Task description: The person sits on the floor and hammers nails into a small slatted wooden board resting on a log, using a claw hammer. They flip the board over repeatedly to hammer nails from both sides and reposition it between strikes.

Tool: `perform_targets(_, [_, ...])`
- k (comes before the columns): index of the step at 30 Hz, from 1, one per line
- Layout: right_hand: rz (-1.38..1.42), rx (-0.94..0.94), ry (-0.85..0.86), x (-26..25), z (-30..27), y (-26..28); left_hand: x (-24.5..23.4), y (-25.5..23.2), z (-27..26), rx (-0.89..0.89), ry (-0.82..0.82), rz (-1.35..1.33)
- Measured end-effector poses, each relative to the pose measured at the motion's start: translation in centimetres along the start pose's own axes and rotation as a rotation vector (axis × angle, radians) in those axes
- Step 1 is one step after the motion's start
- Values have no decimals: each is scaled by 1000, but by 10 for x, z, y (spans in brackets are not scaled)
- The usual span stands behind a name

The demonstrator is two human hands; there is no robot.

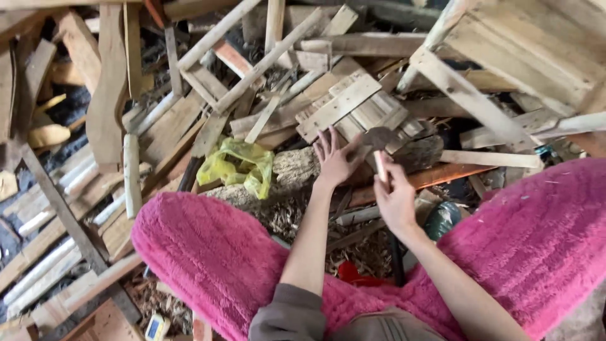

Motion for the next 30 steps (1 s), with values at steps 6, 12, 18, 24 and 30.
perform_targets(6, [10, -75, -152, 1, -5, 20, -4, -1, -9, -17, 56, -33])
perform_targets(12, [44, 26, -7, 0, 7, 21, -12, -7, -4, 21, 34, -86])
perform_targets(18, [156, 90, -64, -6, 17, 8, 1, 5, 1, 8, 21, -40])
perform_targets(24, [387, 298, -6, -19, 19, 30, -12, -6, -6, -13, 31, -80])
perform_targets(30, [495, 450, 19, -22, 12, 29, -21, -17, -16, -43, 26, -10])
Point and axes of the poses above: each hand's wrist, its own z-axis towards the middle knuckle, its own x-axis out of the palm, y = z × x, the point moved 1 cm from there along z, towards the middle knuckle, and after that the axes turned 6 degrees about y, right-handed, at the moved point
